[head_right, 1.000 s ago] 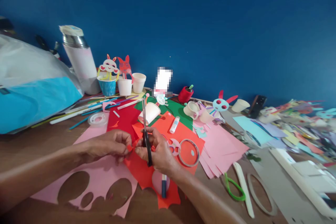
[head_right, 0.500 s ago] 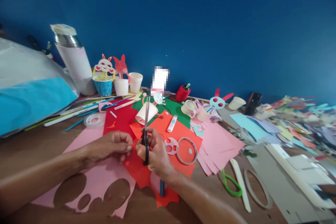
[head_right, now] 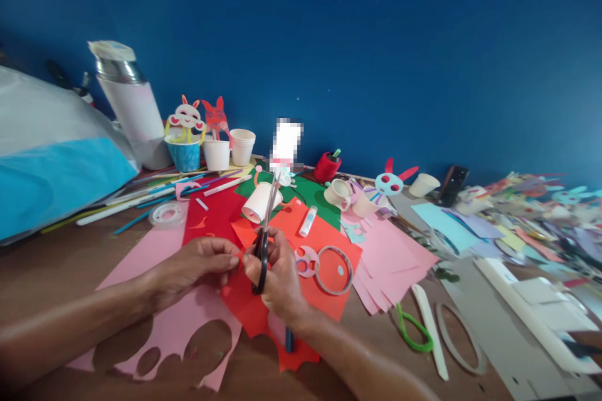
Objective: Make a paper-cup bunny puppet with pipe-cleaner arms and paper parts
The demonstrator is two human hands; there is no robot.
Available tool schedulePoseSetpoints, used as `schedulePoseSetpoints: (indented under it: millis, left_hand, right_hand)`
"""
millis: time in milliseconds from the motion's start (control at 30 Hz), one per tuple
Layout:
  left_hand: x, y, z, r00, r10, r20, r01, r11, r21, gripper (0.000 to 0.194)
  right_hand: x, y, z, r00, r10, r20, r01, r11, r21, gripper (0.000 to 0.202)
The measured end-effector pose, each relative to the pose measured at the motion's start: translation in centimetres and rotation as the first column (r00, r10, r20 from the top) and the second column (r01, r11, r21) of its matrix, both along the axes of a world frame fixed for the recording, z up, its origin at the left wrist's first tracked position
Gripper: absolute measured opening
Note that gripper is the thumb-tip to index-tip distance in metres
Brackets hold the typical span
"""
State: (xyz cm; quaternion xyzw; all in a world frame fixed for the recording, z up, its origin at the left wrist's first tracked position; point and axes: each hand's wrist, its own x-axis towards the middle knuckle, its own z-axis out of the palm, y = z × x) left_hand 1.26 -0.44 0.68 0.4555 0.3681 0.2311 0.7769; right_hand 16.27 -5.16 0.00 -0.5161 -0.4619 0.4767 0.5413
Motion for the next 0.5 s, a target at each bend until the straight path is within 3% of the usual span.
schedulePoseSetpoints:
  millis: [267, 367, 500]
  left_hand:
    - [0.3, -0.5, 0.3, 0.997, 0.08, 0.017, -0.08, 0.997, -0.016, 0.015]
    - [-0.1, 0.1, 0.7, 0.992, 0.128, -0.011, -0.129, 0.991, -0.037, 0.013]
    - [-0.9, 1.5, 1.5, 0.986, 0.168, 0.008, -0.168, 0.985, -0.029, 0.011]
  right_hand:
    - [0.0, 0.1, -0.3, 1.0, 0.009, 0.028, -0.01, 0.999, 0.045, 0.031]
    - [0.5, 0.4, -0.4, 0.994, 0.111, 0.003, -0.111, 0.993, -0.024, 0.037]
    - [1.9, 0.8, 0.2, 0.929, 0.348, 0.123, -0.334, 0.935, -0.121, 0.036]
